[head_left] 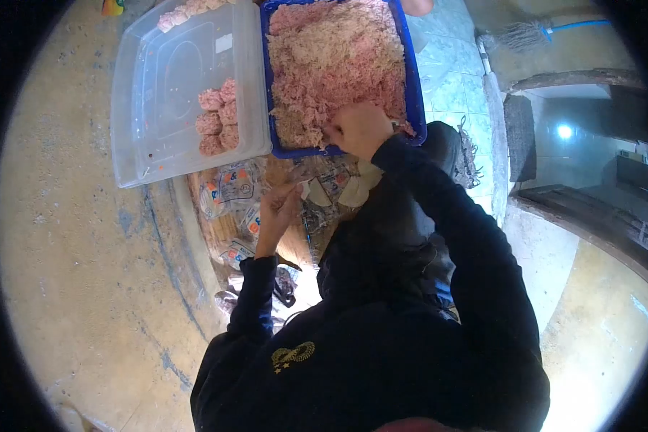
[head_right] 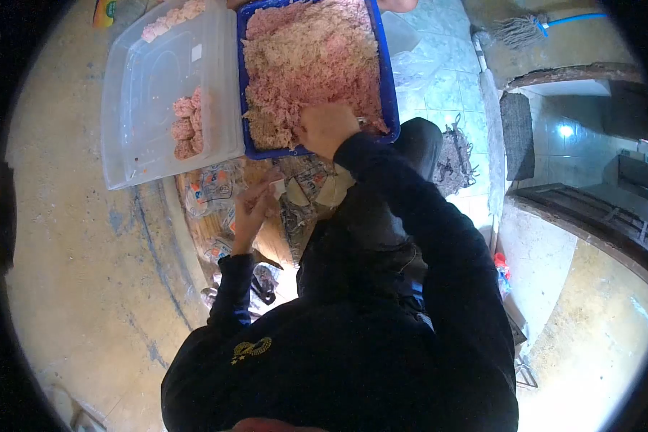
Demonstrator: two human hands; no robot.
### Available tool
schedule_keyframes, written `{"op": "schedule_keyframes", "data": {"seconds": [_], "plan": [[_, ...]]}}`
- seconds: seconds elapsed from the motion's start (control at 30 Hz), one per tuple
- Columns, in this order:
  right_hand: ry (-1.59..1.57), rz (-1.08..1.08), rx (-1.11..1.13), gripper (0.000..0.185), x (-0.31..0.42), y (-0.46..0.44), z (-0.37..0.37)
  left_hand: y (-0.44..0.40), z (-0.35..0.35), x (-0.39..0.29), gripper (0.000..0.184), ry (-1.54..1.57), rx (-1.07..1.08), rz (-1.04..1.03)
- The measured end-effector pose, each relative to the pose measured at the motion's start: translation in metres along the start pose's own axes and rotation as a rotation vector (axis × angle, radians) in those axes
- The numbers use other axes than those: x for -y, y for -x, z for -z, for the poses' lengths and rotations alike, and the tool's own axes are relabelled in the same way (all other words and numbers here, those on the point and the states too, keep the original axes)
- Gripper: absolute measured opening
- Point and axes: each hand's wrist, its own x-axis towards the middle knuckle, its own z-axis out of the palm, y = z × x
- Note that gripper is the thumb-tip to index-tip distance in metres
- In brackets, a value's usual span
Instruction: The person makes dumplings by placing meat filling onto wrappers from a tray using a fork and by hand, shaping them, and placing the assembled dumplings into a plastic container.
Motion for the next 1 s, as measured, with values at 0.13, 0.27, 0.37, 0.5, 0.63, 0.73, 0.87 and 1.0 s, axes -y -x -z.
{"op": "schedule_keyframes", "data": {"seconds": [0.13, 0.27, 0.37, 0.5, 0.63, 0.73, 0.87, 1.0], "plan": [[-0.042, 0.032, -0.044, 0.03, 0.001, 0.0, 0.011, 0.018, 0.0, -0.031, 0.028, 0.502, -0.086, 0.075], [-0.204, 0.099, -0.001, 0.031, -0.029, -0.009, 0.022, 0.019, -0.006, -0.049, 0.034, 1.058, -0.18, 0.146], [-0.174, -0.003, -0.171, 0.031, -0.028, -0.024, 0.036, 0.012, -0.005, -0.031, 0.036, 0.858, -0.175, 0.083], [0.063, 0.22, -0.125, 0.032, -0.032, -0.035, 0.014, 0.005, -0.014, -0.025, 0.03, 0.799, -0.238, 0.262], [-0.064, 0.365, -0.012, 0.034, -0.03, -0.021, 0.022, -0.004, -0.039, -0.031, 0.028, 0.812, -0.296, 0.217], [0.047, 0.253, 0.005, 0.032, -0.035, -0.034, 0.019, -0.009, -0.049, -0.048, 0.027, 0.25, -0.374, 0.102], [0.042, 0.293, -0.002, 0.03, -0.031, -0.037, 0.008, 0.002, -0.035, -0.05, 0.03, -0.394, -0.47, -0.368], [0.014, 0.392, 0.039, 0.028, -0.04, -0.03, 0.019, -0.001, -0.037, -0.033, 0.034, 0.322, -0.328, 0.142]]}}
